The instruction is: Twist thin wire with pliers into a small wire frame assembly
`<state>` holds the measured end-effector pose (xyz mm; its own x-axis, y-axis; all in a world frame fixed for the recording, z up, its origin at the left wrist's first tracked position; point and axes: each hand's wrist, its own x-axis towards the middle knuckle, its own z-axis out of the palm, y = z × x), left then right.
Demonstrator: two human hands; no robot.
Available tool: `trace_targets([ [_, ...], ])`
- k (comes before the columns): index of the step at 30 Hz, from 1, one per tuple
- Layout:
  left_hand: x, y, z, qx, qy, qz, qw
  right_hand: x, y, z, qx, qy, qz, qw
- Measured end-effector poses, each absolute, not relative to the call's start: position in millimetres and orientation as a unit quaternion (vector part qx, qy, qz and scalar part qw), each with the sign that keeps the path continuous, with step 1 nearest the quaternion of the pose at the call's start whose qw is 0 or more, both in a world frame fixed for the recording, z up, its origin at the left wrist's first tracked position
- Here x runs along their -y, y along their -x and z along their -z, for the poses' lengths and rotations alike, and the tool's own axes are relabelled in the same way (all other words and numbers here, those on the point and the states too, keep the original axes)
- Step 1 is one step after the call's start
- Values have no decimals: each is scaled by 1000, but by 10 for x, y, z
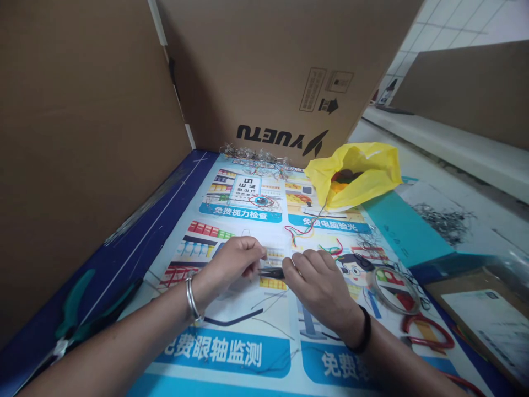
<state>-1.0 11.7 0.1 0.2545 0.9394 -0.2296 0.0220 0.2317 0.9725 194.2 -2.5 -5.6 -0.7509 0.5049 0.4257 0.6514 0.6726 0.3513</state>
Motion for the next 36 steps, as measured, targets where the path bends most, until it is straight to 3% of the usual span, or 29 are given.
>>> trace_targets([
  [22,-128,-1,25,-542,-574,-321,523,15,-1920,119,910,329,215,133],
  [31,-98,51,-29,-508,-766,-292,264,49,-1871,132,901,377,172,127],
  [36,-99,59,2,-443,-824,-304,180,69,-1862,133,901,397,138,109],
])
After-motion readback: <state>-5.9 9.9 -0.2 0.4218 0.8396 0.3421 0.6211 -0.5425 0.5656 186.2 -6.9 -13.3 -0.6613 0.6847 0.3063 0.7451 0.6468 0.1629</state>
